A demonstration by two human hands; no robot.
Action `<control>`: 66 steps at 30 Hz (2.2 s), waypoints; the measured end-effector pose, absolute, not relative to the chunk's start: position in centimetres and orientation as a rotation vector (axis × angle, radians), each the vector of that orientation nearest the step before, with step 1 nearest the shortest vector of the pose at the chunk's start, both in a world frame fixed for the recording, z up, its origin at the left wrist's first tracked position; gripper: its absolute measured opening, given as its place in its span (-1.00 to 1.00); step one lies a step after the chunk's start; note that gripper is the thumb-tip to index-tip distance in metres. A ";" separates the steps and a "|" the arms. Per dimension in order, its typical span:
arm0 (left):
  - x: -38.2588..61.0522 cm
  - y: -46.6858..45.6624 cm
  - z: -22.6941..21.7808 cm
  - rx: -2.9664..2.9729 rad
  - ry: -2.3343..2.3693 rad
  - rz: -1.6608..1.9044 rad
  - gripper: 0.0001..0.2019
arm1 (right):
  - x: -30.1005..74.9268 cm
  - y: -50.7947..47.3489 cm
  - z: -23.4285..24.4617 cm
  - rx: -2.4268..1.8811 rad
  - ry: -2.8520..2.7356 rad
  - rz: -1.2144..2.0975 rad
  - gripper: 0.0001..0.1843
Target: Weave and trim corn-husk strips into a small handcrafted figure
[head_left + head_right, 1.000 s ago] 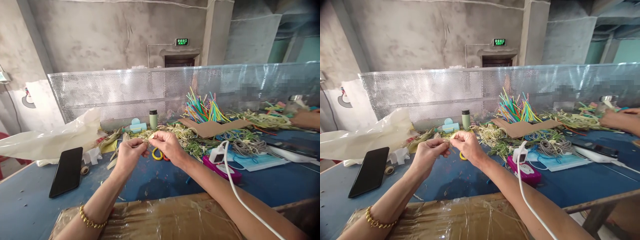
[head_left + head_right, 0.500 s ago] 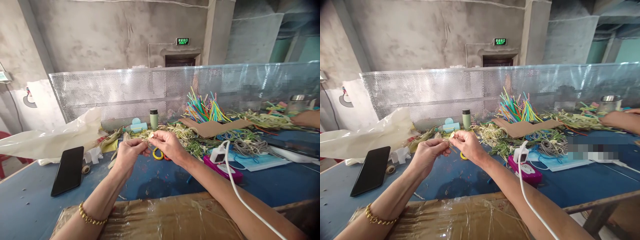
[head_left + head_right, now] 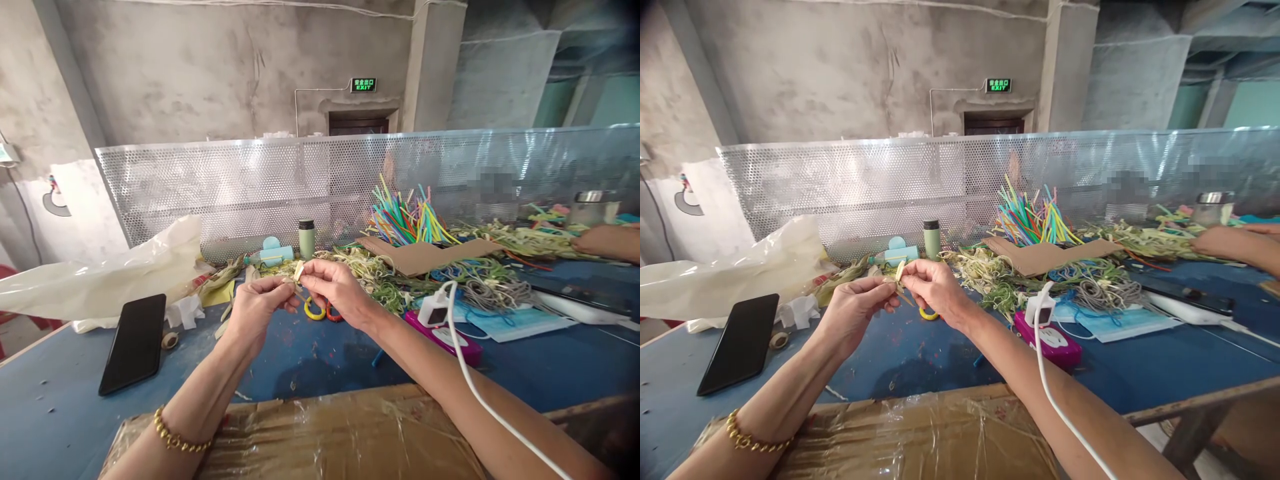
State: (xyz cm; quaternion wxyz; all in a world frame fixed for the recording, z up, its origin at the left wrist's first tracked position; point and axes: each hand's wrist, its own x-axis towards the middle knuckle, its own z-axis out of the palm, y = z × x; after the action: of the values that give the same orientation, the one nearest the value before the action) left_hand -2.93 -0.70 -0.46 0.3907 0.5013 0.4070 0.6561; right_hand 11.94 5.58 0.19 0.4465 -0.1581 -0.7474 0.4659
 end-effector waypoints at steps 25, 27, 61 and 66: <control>-2.9 -0.4 -1.0 1.303 1.180 1.777 -0.90 | 12.0 6.4 -0.6 -0.410 -2.175 -0.157 -0.75; -2.9 -0.2 -1.0 1.324 1.209 1.795 -0.90 | 12.0 6.3 -0.5 -0.423 -2.192 -0.270 -0.73; -2.8 -1.4 -0.5 1.725 1.103 1.546 -0.88 | 14.3 7.5 1.9 -0.400 -2.082 1.146 -0.73; -3.0 -1.0 -0.5 1.532 1.183 1.762 -0.89 | 12.7 6.3 0.8 -0.408 -2.096 1.056 -0.76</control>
State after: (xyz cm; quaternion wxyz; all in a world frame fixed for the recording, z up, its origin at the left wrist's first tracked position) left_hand -3.01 -1.02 -0.53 0.2593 0.5653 0.4365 0.6502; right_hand 12.70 6.30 0.83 0.3705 -0.1592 -0.8173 0.4116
